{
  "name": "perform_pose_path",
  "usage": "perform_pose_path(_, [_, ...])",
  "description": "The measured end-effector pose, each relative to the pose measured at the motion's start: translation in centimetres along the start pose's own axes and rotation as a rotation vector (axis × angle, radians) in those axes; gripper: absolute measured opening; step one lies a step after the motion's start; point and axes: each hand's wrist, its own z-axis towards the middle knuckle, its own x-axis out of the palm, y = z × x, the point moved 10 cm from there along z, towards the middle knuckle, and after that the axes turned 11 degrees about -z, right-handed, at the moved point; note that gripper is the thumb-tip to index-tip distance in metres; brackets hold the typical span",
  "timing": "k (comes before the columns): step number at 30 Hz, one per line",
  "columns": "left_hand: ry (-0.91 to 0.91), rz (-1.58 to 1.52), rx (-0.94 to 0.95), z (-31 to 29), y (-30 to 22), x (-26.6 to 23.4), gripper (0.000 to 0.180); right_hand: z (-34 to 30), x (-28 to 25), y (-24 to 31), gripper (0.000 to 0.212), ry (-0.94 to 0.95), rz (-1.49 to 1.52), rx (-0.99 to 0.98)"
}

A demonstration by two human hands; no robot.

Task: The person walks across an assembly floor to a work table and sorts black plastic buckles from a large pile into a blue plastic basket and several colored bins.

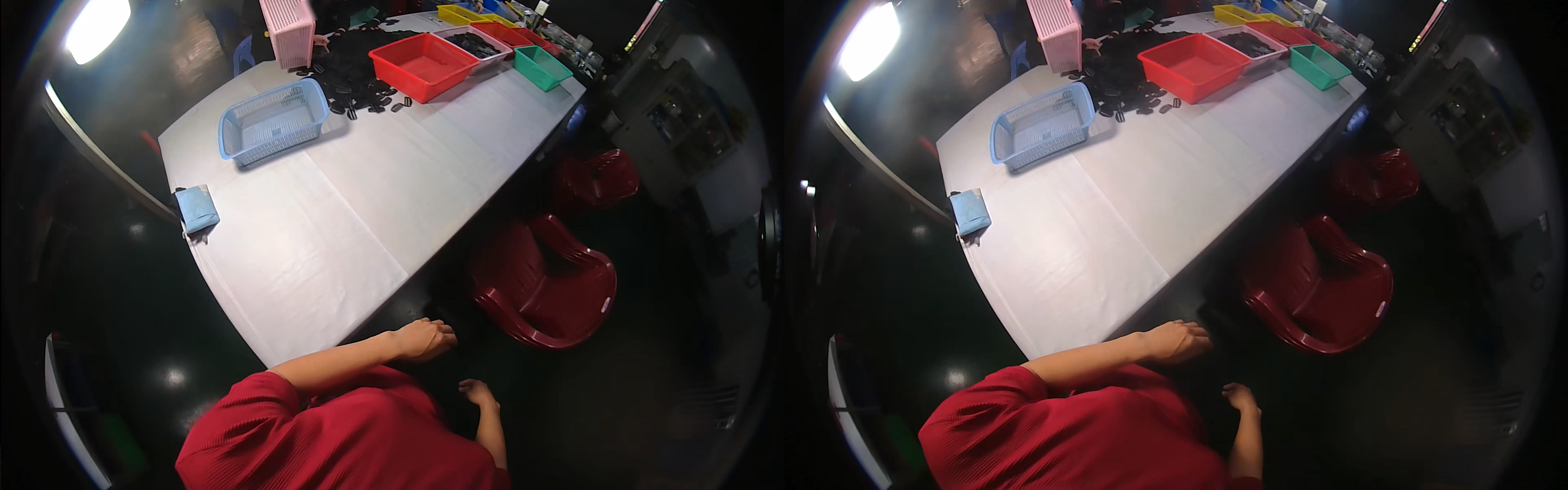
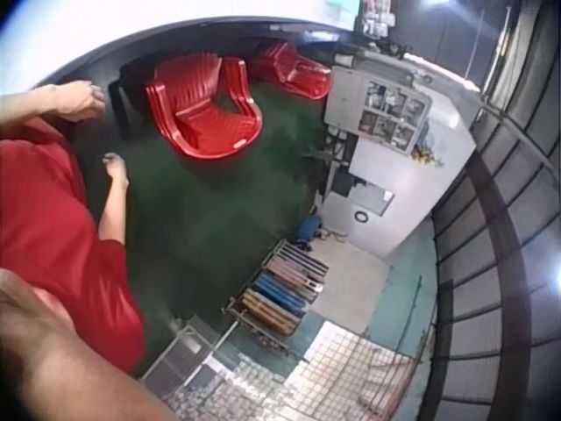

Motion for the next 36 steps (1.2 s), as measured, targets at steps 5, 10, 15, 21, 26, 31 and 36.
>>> perform_pose_path(5, [-0.483,0.069,-0.362,-1.6,9.9,-11.5,0.022,8.7,-11.0,10.9,0.033,-0.027,-0.211,-0.193])
perform_pose_path(10, [-0.911,0.186,-0.897,-12.6,18.8,-14.1,0.023,16.8,-25.0,22.6,0.029,-0.053,-0.365,-0.568])
perform_pose_path(15, [-1.155,0.131,-1.176,-14.6,21.9,-9.8,0.051,24.6,-33.4,32.6,0.028,-0.024,-0.276,-0.792])
perform_pose_path(21, [-1.161,-0.065,-1.395,-8.9,24.0,-9.1,0.06,32.3,-39.1,34.8,0.026,-0.014,-0.4,-0.87])
perform_pose_path(26, [-1.344,-0.236,-1.296,-4.9,24.4,-9.6,0.059,39.1,-40.4,29.9,0.025,0.388,-0.033,-0.571])
perform_pose_path(31, [-1.075,0.02,-1.411,-2.0,24.7,-10.4,0.058,40.5,-40.1,30.5,0.027,0.487,0.145,-0.454])
perform_pose_path(36, [-0.864,-0.043,-1.49,-3.5,26.0,-13.2,0.04,39.8,-40.8,31.4,0.026,0.24,0.221,-0.578])
